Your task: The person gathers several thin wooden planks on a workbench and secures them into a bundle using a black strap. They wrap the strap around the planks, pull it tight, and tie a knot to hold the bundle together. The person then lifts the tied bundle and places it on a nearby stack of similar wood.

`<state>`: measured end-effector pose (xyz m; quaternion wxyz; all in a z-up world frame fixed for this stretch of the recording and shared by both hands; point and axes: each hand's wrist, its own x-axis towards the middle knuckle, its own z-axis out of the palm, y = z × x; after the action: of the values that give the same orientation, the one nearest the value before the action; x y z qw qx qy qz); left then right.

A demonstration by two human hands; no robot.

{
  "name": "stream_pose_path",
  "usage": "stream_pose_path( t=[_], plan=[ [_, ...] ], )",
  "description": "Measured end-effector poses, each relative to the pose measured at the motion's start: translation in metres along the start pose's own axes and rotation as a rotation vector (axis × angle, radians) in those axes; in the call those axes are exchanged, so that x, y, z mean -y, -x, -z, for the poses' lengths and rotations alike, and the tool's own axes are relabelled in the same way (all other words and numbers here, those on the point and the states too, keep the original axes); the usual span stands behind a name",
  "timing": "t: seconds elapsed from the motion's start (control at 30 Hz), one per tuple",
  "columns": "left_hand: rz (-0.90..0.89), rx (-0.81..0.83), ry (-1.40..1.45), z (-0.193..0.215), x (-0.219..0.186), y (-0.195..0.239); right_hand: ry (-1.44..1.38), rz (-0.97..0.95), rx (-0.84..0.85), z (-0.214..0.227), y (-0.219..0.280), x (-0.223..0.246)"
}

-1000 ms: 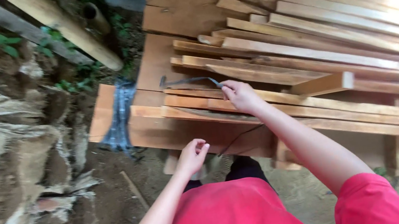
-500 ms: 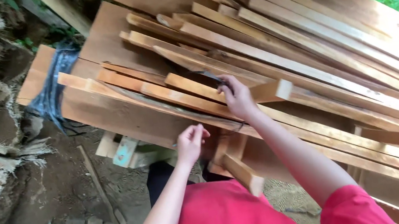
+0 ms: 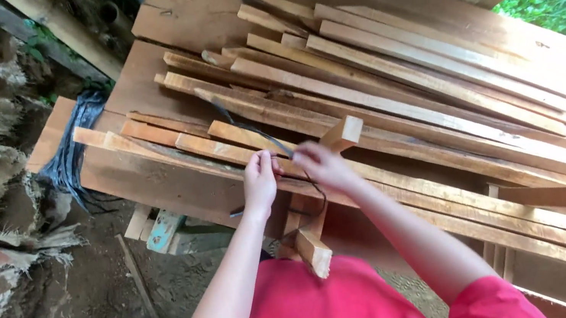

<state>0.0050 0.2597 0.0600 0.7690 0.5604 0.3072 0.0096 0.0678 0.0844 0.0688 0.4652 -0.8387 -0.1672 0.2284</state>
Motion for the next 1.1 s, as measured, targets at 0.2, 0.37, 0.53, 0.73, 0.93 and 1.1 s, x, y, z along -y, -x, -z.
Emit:
stream_pose_path(
  t=[0.2, 0.37, 0.53, 0.73, 0.93, 1.1],
  plan=[
    [-0.045, 0.023, -0.273, -0.001, 0.053, 0.005, 0.085, -0.062, 0.026, -0.021, -0.008, 0.034],
    [0.138, -0.019, -0.180, 0.006, 0.018, 0.016, 0.202, 0.033, -0.051, -0.040, 0.011, 0.042],
    [0.102, -0.038, -0.073, 0.007, 0.020, 0.006, 0.119, 0.208, 0.157, -0.031, 0.030, 0.056],
    [-0.064, -0.002, -0.456, 0.002, 0.024, 0.024, 0.073, -0.203, -0.091, -0.030, -0.021, 0.039],
    [-0.106, 0.139, -0.502, -0.013, 0.035, 0.037, -0.440, -0.167, -0.198, -0.047, -0.070, 0.020],
    [-0.167, -0.209, -0.355, 0.018, 0.010, 0.049, 0.288, -0.232, -0.147, -0.041, -0.110, -0.006]
  ],
)
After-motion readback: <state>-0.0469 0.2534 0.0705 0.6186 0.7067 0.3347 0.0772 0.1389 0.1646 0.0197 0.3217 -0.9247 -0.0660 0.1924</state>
